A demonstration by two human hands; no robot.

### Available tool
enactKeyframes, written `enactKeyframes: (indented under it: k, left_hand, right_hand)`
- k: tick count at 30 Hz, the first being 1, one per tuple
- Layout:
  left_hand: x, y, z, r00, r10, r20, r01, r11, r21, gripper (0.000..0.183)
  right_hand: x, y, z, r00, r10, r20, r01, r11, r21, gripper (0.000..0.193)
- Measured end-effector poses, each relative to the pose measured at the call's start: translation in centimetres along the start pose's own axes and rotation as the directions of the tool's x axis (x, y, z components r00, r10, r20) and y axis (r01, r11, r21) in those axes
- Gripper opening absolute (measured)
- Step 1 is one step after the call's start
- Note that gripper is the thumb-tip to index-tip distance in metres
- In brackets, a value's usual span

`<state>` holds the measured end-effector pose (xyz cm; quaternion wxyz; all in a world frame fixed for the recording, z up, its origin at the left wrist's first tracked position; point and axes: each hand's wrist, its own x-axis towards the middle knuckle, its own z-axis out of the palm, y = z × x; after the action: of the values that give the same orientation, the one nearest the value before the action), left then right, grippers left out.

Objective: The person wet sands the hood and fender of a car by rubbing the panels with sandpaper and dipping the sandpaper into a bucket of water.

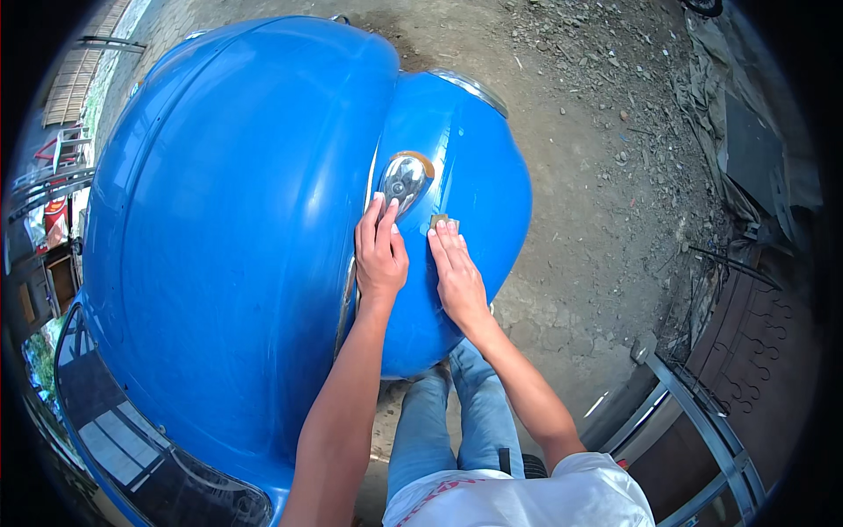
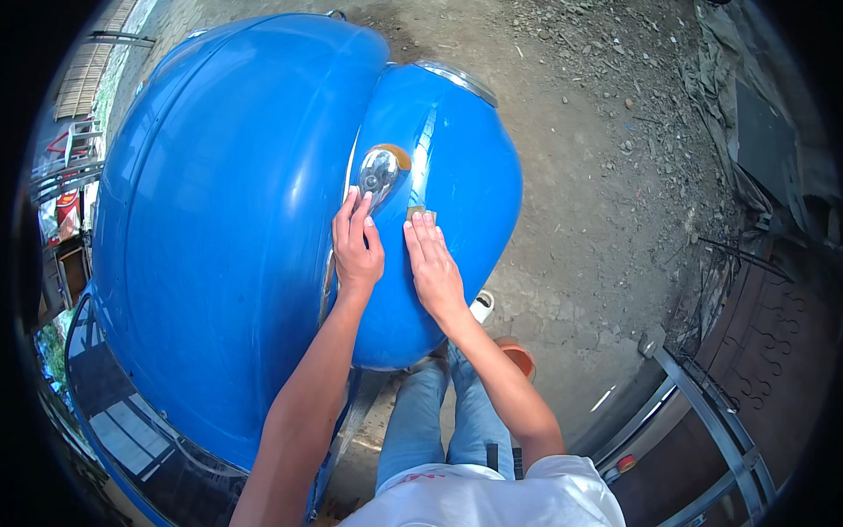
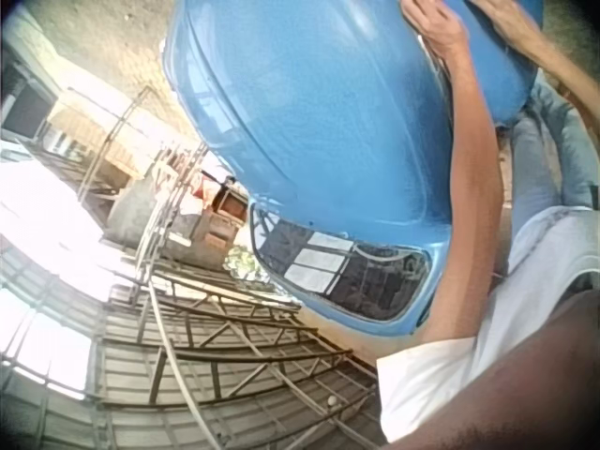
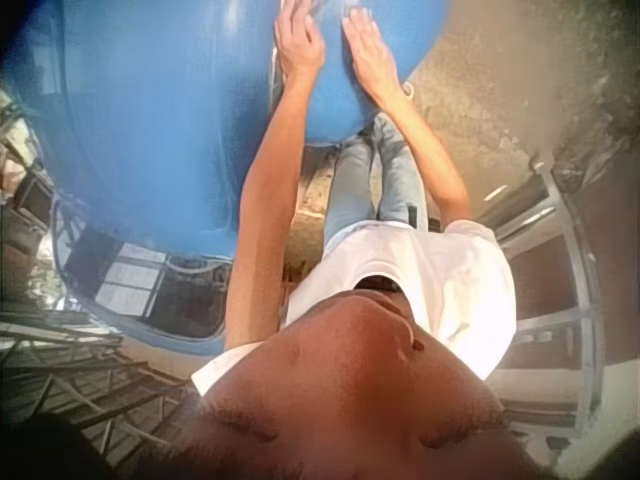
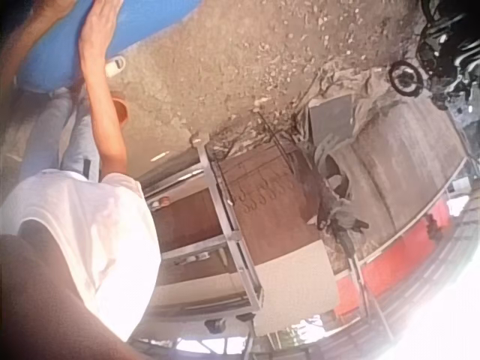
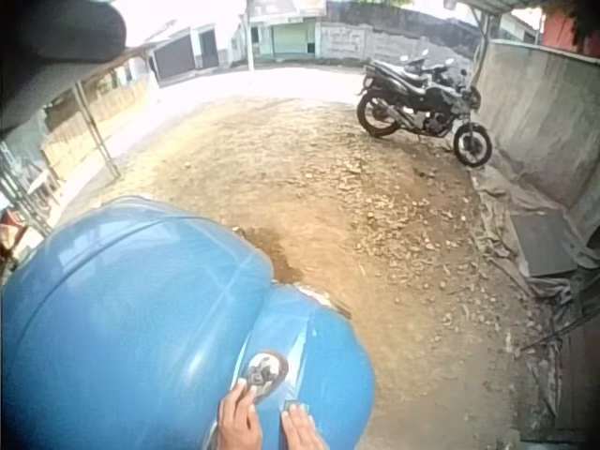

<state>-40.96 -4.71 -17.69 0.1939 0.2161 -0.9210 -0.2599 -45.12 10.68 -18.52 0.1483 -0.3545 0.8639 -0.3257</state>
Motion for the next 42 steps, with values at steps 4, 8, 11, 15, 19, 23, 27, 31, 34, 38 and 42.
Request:
enactKeyframes:
  k: [4, 8, 11, 15, 19, 23, 27, 31, 34, 38, 42]
  left_hand:
    - [0.6, 0.6, 0.7, 1.0, 0.014, 0.004, -0.014, 1.0, 0.007, 0.039]
    - [0.9, 1.3, 0.9, 0.999, 0.032, -0.014, -0.032, 0.999, -0.014, 0.038]
    - [0.5, 0.4, 0.6, 1.0, 0.01, -0.027, -0.01, 1.0, 0.01, 0.036]
    - [0.0, -0.5, -0.1, 0.999, 0.021, -0.035, -0.02, 0.999, 0.027, 0.036]
    - [1.0, 1.1, 0.4, 0.999, 0.04, -0.014, -0.04, 0.999, 0.002, 0.036]
    - [0.8, 0.7, 1.0, 0.997, 0.066, -0.042, -0.065, 0.998, 0.019, 0.036]
    - [0.2, -0.6, 0.6, 0.998, 0.052, -0.041, -0.051, 0.998, 0.03, 0.036]
    - [0.5, 0.5, 0.6, 0.998, 0.042, -0.037, -0.042, 0.999, 0.003, 0.037]
    - [0.8, 0.6, 0.7, 0.997, 0.06, -0.051, -0.061, 0.998, -0.011, 0.037]
    - [0.6, 0.4, 0.9, 0.997, 0.062, -0.054, -0.064, 0.997, -0.032, 0.037]
    - [0.7, 0.1, 0.9, 0.995, 0.074, -0.067, -0.074, 0.997, 0.0, 0.037]
  right_hand:
    - [6.3, 2.8, -1.7, 0.984, 0.053, -0.169, -0.054, 0.999, 0.002, 0.047]
    - [8.7, 3.5, -1.5, 0.965, 0.093, -0.244, -0.111, 0.992, -0.06, 0.046]
    - [3.2, 1.4, 0.7, 0.98, 0.055, -0.19, -0.063, 0.997, -0.039, 0.05]
    - [-3.4, 1.0, 0.8, 0.993, 0.057, -0.108, -0.059, 0.998, -0.01, 0.057]
    - [1.0, 6.8, -2.1, 0.949, 0.181, -0.258, -0.205, 0.976, -0.068, 0.053]
    - [6.0, 11.0, -3.3, 0.907, 0.275, -0.318, -0.297, 0.955, -0.02, 0.053]
    - [3.8, 9.5, -2.3, 0.864, 0.386, -0.324, -0.304, 0.912, 0.275, 0.047]
    - [1.0, 11.3, -5.2, 0.691, 0.547, -0.473, -0.455, 0.837, 0.303, 0.046]
    - [0.9, 12.7, -6.6, 0.721, 0.491, -0.49, -0.397, 0.871, 0.29, 0.04]
    - [1.0, 12.0, -6.8, 0.702, 0.61, -0.368, -0.389, 0.761, 0.519, 0.034]
    - [1.3, 10.0, -5.4, 0.664, 0.714, -0.22, -0.272, 0.505, 0.819, 0.038]
